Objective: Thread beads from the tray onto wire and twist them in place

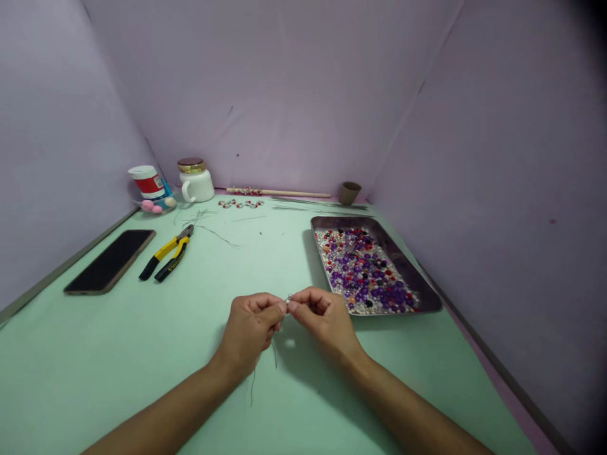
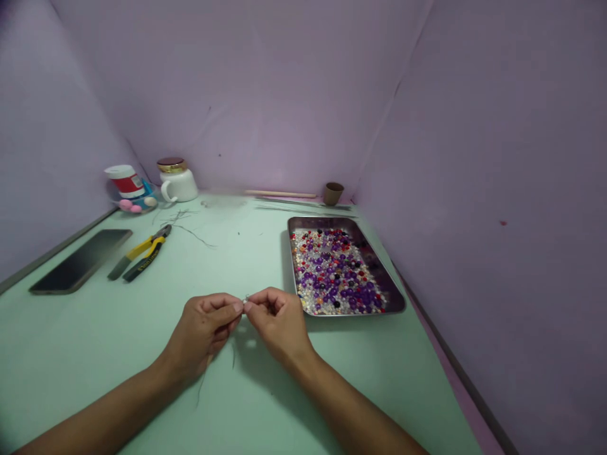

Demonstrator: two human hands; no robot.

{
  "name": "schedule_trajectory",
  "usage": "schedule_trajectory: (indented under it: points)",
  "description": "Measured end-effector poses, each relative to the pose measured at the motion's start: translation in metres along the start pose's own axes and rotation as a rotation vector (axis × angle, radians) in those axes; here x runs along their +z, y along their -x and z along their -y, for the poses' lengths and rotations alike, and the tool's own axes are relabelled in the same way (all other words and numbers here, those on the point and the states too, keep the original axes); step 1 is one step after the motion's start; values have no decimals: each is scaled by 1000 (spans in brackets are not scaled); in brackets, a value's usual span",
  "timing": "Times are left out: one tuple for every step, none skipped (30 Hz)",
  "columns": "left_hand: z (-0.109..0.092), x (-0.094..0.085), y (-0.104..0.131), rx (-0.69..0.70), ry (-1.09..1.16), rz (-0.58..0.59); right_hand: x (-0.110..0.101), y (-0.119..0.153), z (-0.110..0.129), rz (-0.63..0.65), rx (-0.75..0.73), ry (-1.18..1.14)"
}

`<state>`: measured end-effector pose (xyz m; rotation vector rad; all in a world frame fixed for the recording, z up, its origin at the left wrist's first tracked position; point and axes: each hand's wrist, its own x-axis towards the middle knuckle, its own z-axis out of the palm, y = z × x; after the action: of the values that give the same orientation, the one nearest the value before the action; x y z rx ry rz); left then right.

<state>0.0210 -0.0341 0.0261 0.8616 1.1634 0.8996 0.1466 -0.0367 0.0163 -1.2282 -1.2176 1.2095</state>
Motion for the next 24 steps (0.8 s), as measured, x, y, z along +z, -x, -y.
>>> schedule_trajectory:
  points:
    - [-1, 0, 0, -5, -5, 2, 0, 0, 1, -2, -2, 1]
    - [-2, 0, 1, -13, -6, 8, 0, 1, 2, -6, -2, 3]
    - [-4, 0, 1, -27, -2, 16, 0, 1, 3, -8, 1, 4]
    - [-5, 0, 1, -45, 9, 28, 0, 0, 3, -10, 6, 3]
    - [-5, -1, 1, -65, 26, 46, 0, 0, 4, -11, 14, -2]
    - [-6, -2, 0, -85, 46, 70, -1, 0, 4, -11, 22, -12]
    - [-6, -3, 0, -104, 68, 98, -1, 0, 3, -6, 31, -28]
    - [-6, -5, -2, -118, 94, 127, -1, 0, 3, 2, 37, -51]
    - [-6, -7, -3, -130, 123, 158, -1, -1, 2, 16, 44, -81]
    - [-5, -8, -4, -143, 154, 191, -1, -1, 2, 31, 52, -116]
    - [-4, -10, -6, -156, 184, 224, -1, -1, 1, 43, 61, -155]
    - [-4, -12, -7, -166, 209, 255, -1, 0, 1, 52, 73, -190]
    - [-3, -13, -9, -171, 226, 285, -1, 0, 0, 58, 85, -216]
    - [-2, -14, -10, -171, 232, 311, -1, 0, 0, 61, 93, -231]
    - [-2, -15, -10, -164, 228, 326, -1, 0, 0, 64, 95, -231]
    - [-2, -15, -10, -152, 218, 331, -1, 0, 0, 70, 91, -219]
    - [-1, -15, -10, -138, 207, 327, -2, 0, 0, 75, 83, -198]
    - [-1, -15, -10, -126, 195, 320, -2, 0, 0, 76, 71, -173]
    - [-2, -15, -9, -113, 185, 309, -2, 0, 0, 72, 56, -148]
    - [-2, -14, -9, -98, 177, 299, -2, 0, 0, 64, 42, -123]
    - [-2, -14, -8, -85, 169, 290, -2, 0, 0, 56, 29, -98]
    - [-2, -13, -7, -74, 160, 281, -2, 0, -1, 48, 14, -73]
    - [-3, -13, -7, -66, 151, 270, -2, 0, -1, 41, -1, -46]
    - [-4, -12, -7, -62, 142, 259, -2, 0, -1, 37, -14, -18]
